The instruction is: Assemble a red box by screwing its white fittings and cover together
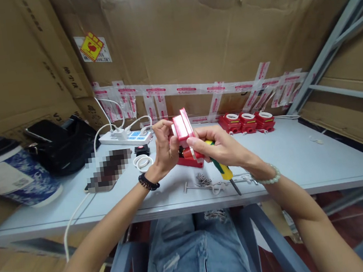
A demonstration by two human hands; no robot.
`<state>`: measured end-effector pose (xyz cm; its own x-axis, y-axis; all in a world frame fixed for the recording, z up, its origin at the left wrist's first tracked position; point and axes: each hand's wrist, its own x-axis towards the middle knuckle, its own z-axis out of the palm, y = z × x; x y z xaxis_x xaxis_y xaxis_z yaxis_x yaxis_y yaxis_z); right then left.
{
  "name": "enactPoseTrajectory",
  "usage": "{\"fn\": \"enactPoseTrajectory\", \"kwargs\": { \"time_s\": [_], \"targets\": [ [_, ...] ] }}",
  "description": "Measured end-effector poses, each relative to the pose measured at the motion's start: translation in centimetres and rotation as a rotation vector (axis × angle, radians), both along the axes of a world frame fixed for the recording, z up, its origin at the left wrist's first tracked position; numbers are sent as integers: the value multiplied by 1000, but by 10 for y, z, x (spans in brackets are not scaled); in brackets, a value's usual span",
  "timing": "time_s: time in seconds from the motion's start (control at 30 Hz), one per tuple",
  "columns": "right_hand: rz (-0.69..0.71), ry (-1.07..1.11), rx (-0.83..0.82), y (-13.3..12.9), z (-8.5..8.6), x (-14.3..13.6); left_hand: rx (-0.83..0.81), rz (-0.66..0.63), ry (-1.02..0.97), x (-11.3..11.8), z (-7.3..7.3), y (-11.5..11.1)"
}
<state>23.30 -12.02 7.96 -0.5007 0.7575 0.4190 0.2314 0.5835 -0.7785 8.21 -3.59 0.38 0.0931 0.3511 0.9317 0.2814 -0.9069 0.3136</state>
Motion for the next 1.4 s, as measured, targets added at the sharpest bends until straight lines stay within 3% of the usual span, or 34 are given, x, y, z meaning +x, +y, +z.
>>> {"fn": "enactPoseTrajectory", "kwargs": {
  "time_s": [0.13,0.27,0.47,0.67,0.93,1.27,1.4],
  "targets": [
    [23,34,-1,0,-4,-3,56,117,9,-6,0,1],
    [60,118,-77,2,-5,-1,249,220,110,-18,2,7],
    [132,168,-255,8,-9,0,264,231,189,-30,-1,16],
    [179,223,-272,11,-13,-1,276,214,192,-34,1,15],
    [139,154,-184,7,-12,0,216,209,156,-30,5,9],
    [114,97,-46,-7,-6,-9,125,34,-99,-12,9,2],
    [50,-34,96,-9,-2,-14,97,0,-209,-7,14,-3]
  ]
}}
